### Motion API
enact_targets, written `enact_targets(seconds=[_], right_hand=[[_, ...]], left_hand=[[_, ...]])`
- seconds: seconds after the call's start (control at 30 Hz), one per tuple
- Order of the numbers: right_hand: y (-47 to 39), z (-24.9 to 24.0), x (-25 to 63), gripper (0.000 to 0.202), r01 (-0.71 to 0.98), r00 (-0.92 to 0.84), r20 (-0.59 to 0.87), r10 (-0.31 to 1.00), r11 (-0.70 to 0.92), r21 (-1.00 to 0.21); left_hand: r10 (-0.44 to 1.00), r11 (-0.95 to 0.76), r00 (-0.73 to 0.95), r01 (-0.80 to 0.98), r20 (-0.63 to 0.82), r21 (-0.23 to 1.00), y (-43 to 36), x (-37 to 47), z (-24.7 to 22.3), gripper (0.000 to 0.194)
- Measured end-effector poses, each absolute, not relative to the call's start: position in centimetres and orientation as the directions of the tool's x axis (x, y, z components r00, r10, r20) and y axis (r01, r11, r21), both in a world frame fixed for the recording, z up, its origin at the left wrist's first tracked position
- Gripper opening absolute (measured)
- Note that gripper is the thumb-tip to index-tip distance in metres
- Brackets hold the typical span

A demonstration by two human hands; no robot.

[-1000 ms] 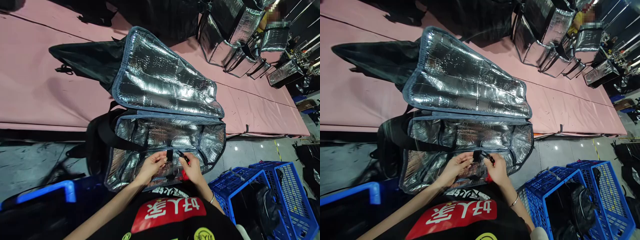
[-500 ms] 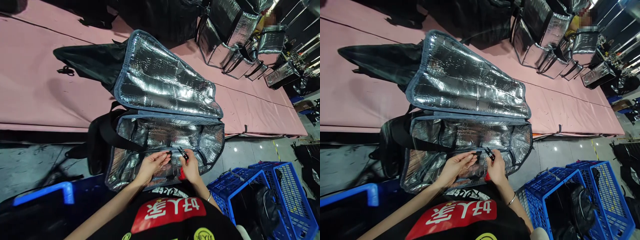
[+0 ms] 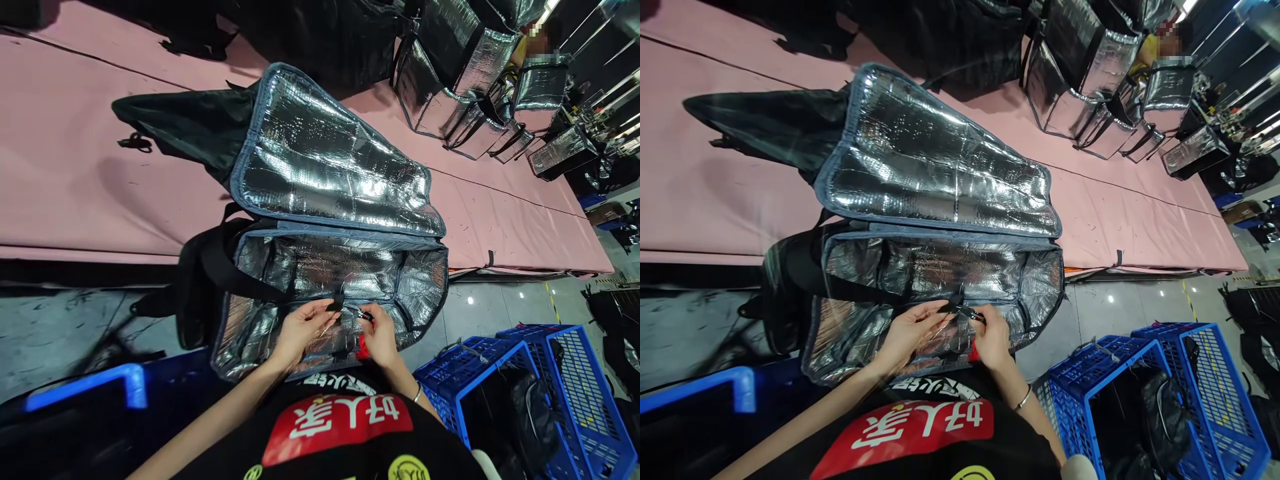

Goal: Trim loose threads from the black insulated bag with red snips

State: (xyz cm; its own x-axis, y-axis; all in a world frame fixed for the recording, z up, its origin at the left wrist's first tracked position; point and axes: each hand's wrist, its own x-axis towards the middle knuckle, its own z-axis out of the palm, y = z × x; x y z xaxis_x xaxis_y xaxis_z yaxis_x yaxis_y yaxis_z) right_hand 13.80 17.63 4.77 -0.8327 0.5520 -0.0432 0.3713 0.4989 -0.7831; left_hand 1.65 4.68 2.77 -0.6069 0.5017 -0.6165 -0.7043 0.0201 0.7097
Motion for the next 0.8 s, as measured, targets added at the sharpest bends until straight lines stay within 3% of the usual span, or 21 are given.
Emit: enact_targets(seconds=[0.13, 0.5, 0.8], right_hand=[[17.5, 4.7, 13.8, 0.022, 0.366, -0.837, -0.035, 0.546, 0.512, -0.777], [17.3, 5.0, 13.1, 0.028, 0.368, -0.862, -0.077, 0.501, 0.514, -0.774], [17.0, 5.7, 12.3, 0.022, 0.301, -0.883, -0.132, 0.451, 0.328, -0.895]], left_hand=[[0.527, 0.074, -0.587, -0.689, -0.614, 0.721, 4.8, 1.6, 2.8, 0.043], [0.615, 0.200, -0.549, -0.587, -0.567, 0.785, 4.7, 1.4, 3.3, 0.041], [0.565, 0.182, -0.560, -0.633, -0.607, 0.753, 4.7, 1.3, 2.8, 0.042]])
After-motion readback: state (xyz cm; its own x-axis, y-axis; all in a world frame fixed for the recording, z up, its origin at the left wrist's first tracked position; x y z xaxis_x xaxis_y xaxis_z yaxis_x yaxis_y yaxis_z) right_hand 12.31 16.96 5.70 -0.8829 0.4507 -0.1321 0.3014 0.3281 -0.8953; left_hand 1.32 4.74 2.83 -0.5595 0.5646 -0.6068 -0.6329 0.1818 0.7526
